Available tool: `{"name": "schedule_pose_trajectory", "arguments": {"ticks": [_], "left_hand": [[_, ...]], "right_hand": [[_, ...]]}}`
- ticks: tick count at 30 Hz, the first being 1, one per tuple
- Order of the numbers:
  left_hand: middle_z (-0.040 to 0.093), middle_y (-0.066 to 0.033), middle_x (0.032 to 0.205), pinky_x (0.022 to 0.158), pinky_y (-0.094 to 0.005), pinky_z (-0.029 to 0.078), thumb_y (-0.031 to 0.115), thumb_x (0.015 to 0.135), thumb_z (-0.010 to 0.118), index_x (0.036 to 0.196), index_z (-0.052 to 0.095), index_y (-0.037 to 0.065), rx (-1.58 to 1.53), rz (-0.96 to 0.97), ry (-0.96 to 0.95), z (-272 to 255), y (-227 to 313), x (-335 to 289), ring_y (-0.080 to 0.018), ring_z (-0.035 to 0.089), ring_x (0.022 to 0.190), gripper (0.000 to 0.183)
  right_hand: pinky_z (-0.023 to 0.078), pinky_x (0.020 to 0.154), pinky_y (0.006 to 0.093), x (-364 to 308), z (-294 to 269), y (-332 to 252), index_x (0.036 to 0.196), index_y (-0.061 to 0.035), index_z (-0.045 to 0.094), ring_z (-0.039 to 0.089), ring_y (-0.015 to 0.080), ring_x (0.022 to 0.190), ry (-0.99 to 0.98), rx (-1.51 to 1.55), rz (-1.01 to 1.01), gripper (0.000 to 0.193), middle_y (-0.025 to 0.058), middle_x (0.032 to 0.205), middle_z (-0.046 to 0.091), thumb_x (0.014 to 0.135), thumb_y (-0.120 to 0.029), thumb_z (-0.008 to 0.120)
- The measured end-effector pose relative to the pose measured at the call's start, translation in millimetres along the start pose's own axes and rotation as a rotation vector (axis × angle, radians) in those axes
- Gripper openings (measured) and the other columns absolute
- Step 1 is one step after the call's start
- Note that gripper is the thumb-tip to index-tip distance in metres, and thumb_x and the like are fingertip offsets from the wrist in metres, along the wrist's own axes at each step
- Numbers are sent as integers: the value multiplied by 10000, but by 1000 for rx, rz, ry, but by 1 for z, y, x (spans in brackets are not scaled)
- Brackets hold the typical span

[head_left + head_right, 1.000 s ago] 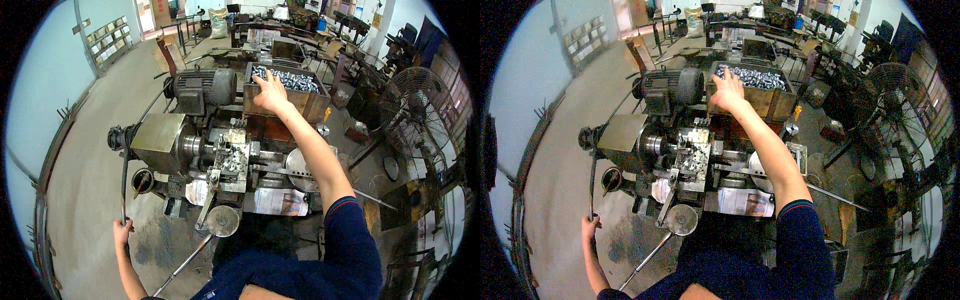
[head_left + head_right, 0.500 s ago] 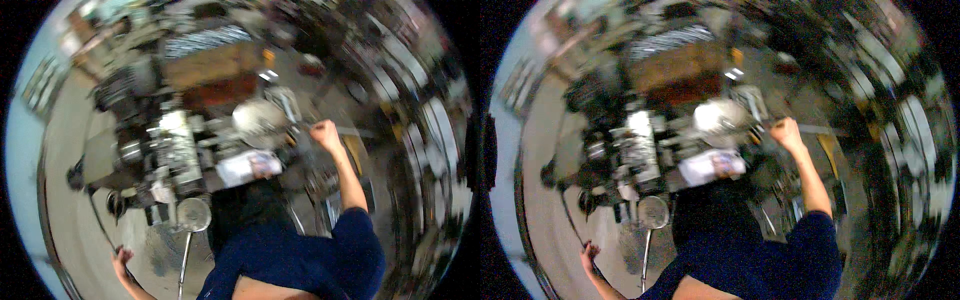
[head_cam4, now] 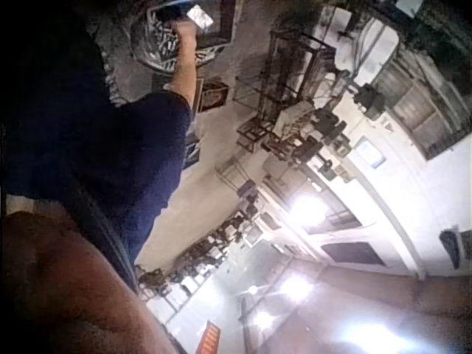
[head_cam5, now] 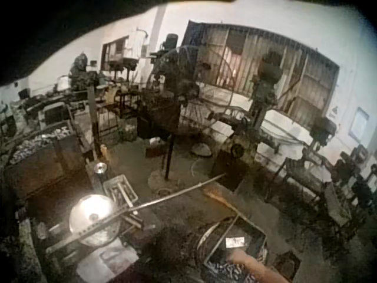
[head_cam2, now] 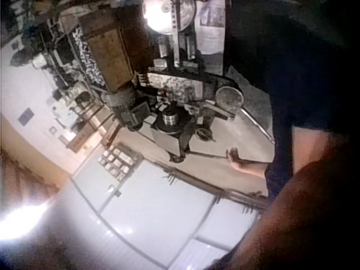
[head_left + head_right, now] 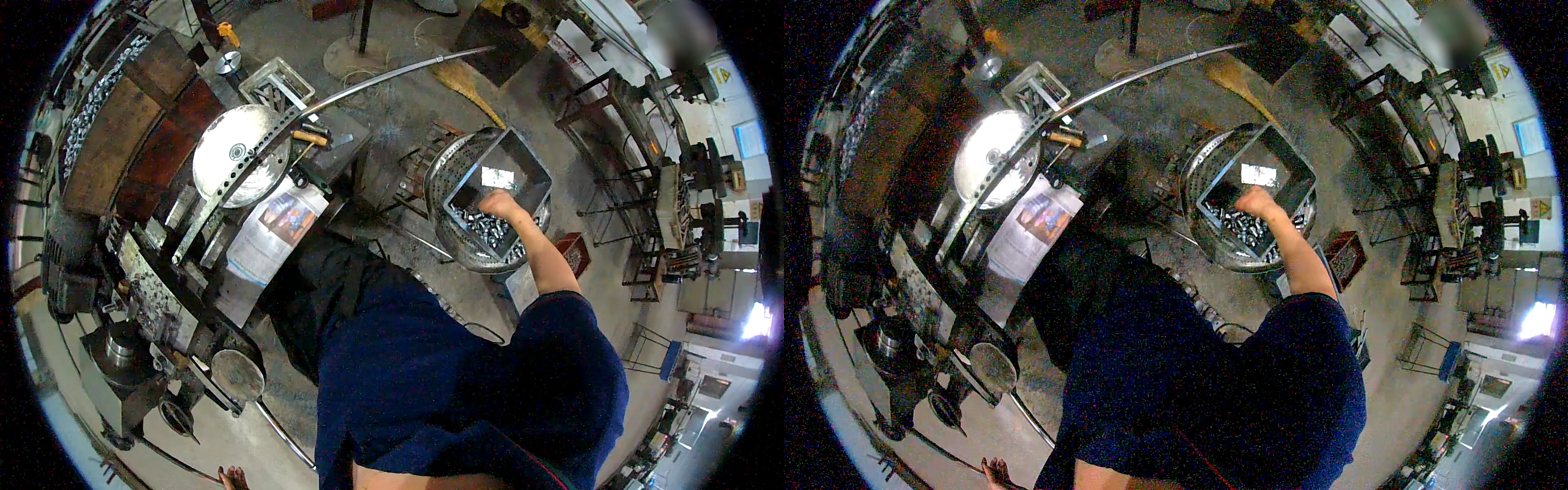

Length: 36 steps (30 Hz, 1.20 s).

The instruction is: The person is operating a lathe to machine metal components, using a tray to collect and organize finished parts.

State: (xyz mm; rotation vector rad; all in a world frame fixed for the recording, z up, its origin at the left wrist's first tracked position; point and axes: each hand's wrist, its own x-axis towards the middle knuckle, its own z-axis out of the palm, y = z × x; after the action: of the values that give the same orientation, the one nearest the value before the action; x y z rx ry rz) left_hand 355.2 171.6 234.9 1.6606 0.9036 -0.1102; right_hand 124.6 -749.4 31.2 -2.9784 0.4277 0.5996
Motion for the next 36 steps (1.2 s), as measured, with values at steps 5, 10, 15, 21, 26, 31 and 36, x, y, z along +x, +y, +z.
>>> {"name": "schedule_pose_trajectory", "arguments": {"ticks": [5,10,15,21,26,31,36], "left_hand": [[556,-156,1094,885,-426,406,339,824,579,1191,505,40,31,32,27,-5,1,-17,-269,527,1020,480],[543,-165,1156,908,-427,388,374,815,576,1206,498,49,114,67,-5,-9,3,-26,-276,513,1070,514],[520,-142,1206,925,-374,386,244,846,581,1216,483,0,886,345,62,-13,48,-8,-247,506,1061,454],[605,-152,1040,826,-311,452,153,890,521,1183,473,-91,178,789,-227,156,150,-105,-199,604,901,385],[646,-81,856,724,-265,479,182,882,545,1052,580,-40,73,769,-754,303,176,-139,-143,615,773,283],[637,-81,797,677,-257,472,219,882,563,978,581,-71,-320,635,-875,316,154,-131,-122,606,693,306],[623,-34,738,594,-229,462,125,838,609,926,616,-19,-327,648,-651,295,141,-118,-89,571,655,169]], "right_hand": [[483,791,346,23,-76,-81,853,-44,654,599,299,913,-164,373,708,349,169,950,629,602,-281,605],[457,832,344,21,-72,-60,800,-58,654,593,287,921,-21,323,792,317,184,937,621,619,-312,597],[456,686,313,11,-145,-48,794,-118,669,618,206,753,459,354,-73,188,68,829,665,629,-145,583],[416,855,286,78,-285,-240,880,-20,683,570,242,942,348,1159,-489,371,130,966,609,534,-61,556],[409,876,328,102,-342,-414,942,6,661,540,241,975,220,1174,-1198,401,147,1086,541,585,-155,572],[427,868,337,98,-357,-480,931,-5,637,548,280,967,296,1005,-1295,407,167,1087,527,578,-186,548],[430,862,354,91,-356,-511,951,6,614,538,323,976,276,856,-1337,417,189,1058,528,575,-172,587]]}}
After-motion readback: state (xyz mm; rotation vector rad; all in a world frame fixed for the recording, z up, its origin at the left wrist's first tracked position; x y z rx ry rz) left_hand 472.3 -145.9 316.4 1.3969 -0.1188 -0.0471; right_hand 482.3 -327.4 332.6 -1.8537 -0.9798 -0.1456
